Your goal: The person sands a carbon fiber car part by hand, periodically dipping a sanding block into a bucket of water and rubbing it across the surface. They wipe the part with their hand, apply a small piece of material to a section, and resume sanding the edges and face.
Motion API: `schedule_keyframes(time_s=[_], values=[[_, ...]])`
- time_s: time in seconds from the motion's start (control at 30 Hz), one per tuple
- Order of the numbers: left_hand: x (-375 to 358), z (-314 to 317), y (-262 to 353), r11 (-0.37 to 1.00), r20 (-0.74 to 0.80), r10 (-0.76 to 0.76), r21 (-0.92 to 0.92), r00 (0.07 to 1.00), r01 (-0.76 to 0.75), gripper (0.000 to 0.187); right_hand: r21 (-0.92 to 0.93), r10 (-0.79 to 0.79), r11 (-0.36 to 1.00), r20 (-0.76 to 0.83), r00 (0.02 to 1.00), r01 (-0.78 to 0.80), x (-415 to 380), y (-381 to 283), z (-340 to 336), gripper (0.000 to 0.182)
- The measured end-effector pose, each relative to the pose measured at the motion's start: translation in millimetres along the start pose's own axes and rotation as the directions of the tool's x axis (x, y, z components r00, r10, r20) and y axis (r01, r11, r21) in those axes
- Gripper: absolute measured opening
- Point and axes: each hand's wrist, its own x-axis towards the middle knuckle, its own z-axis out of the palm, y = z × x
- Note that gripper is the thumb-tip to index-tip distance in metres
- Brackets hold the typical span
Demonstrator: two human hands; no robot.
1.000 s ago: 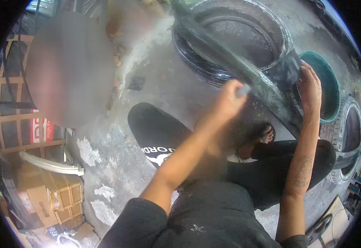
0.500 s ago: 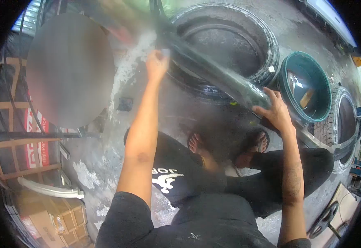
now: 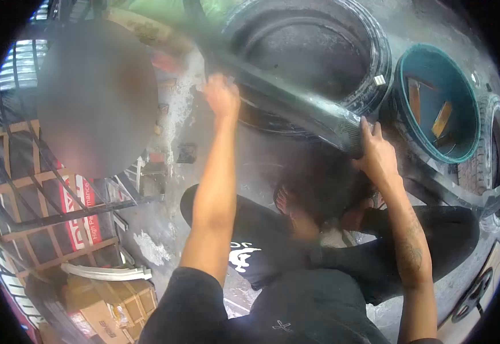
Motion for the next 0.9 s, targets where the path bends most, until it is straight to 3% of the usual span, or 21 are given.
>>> schedule_keyframes(time_s=[0.03,0.17,0.27,0.3,0.37,0.43,0.47,0.53,0.63,0.7,0.73,0.77,0.83,0.9], values=[[-16,3,12,0.999,-0.055,0.033,0.013,0.998,-0.033,0.023,-0.014,0.009,1.000,-0.008,1.000,-0.009,2,-1,0,0.123],[-105,-34,149,0.995,0.127,0.096,-0.028,0.987,-0.093,0.021,-0.016,-0.016,1.000,-0.028,0.999,0.016,1,2,1,0.121],[-144,-49,210,0.953,0.172,0.101,-0.299,0.980,-0.046,0.017,-0.034,-0.023,0.999,-0.036,0.999,0.022,0,1,0,0.121],[-153,-56,217,0.913,0.221,0.111,-0.408,0.969,-0.011,0.017,-0.033,-0.027,0.999,-0.048,0.999,0.025,-1,2,0,0.122],[-165,-71,218,0.699,0.331,0.097,-0.694,0.939,0.173,0.021,0.006,-0.060,0.998,-0.060,0.996,0.060,-2,1,-6,0.121],[-158,-96,207,0.787,0.253,0.103,-0.612,0.962,0.077,0.024,-0.003,-0.080,0.997,-0.080,0.994,0.080,-4,4,-10,0.119],[-154,-106,196,0.787,0.311,0.102,-0.606,0.945,0.115,0.025,-0.023,-0.147,0.989,-0.167,0.975,0.145,-6,11,-3,0.119],[-138,-129,173,0.765,0.474,0.112,-0.603,0.873,0.229,0.028,-0.025,-0.155,0.988,-0.132,0.979,0.153,-4,12,-10,0.119],[-125,-152,161,0.792,0.541,0.323,-0.603,0.777,0.091,0.030,-0.046,-0.198,0.980,-0.109,0.974,0.194,-1,13,-18,0.117],[-136,-147,171,0.729,0.546,0.444,-0.681,0.710,0.068,0.031,-0.078,-0.231,0.972,-0.123,0.965,0.223,1,12,-26,0.115],[-145,-132,174,0.725,0.559,0.534,-0.688,0.635,-0.004,0.033,-0.044,-0.245,0.969,-0.102,0.964,0.241,1,10,-34,0.114],[-159,-121,178,0.701,0.577,0.557,-0.712,0.598,0.034,0.033,-0.008,-0.253,0.967,-0.086,0.964,0.254,2,9,-42,0.112],[-187,-102,187,0.723,0.563,0.570,-0.690,0.599,-0.040,0.028,0.021,-0.202,0.979,-0.040,0.979,0.203,1,-3,-63,0.109],[-198,-99,195,0.779,0.672,0.585,-0.621,0.454,-0.086,0.026,0.102,-0.190,0.978,0.053,0.980,0.184,2,-10,-78,0.108]])
